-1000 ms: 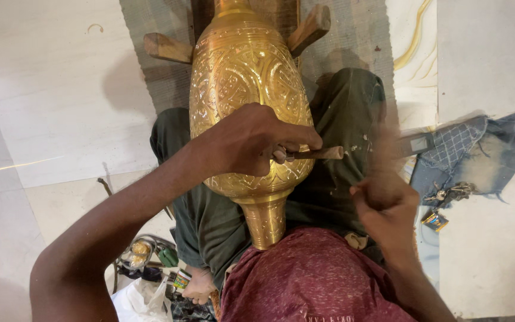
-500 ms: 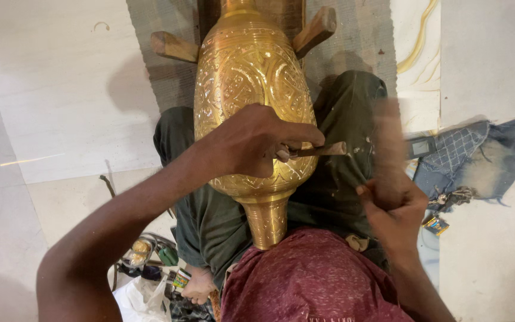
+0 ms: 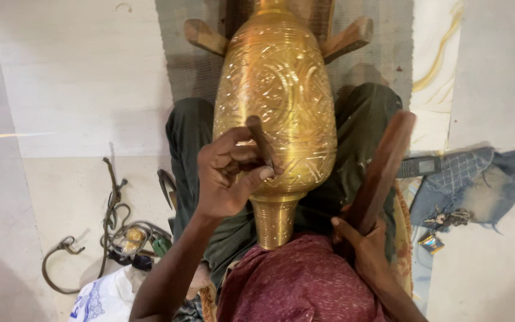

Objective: The person sits on the floor and uses a chisel and wooden mallet to engrave intricate patterns onto a brass vessel. They hold the chisel against the surface and strike it repeatedly to create decorative lines.

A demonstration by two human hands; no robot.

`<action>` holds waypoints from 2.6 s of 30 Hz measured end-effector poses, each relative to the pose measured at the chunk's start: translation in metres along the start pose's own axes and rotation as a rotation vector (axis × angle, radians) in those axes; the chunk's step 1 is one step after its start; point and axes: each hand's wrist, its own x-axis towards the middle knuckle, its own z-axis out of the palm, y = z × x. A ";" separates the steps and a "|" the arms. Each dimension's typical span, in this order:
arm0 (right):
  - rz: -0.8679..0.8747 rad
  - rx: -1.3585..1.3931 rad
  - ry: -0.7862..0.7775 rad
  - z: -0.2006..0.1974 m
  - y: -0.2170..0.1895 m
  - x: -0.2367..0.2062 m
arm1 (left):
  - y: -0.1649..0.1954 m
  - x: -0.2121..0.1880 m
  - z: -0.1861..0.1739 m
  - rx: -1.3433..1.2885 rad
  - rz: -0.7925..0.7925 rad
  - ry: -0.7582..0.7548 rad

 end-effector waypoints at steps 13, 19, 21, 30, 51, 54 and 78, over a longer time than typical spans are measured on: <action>-0.515 -0.536 0.071 -0.006 -0.034 0.006 | -0.013 0.004 -0.017 0.299 0.187 -0.221; -0.464 -0.587 0.037 -0.002 -0.050 0.007 | -0.027 -0.011 -0.019 0.375 0.172 -0.173; -0.484 -0.625 0.036 -0.001 -0.057 0.007 | -0.030 -0.017 -0.019 0.377 0.112 -0.155; -0.702 -0.721 -0.106 -0.004 -0.093 0.020 | -0.035 -0.034 -0.007 0.488 0.246 -0.071; -0.582 -1.368 -0.101 -0.010 -0.210 -0.002 | -0.059 -0.039 -0.004 0.731 0.465 -0.038; -0.500 -1.561 0.011 -0.014 -0.205 -0.001 | -0.059 -0.039 -0.004 0.778 0.445 -0.063; -0.589 -1.219 -0.143 -0.066 -0.183 0.020 | -0.058 -0.034 -0.005 0.780 0.369 -0.135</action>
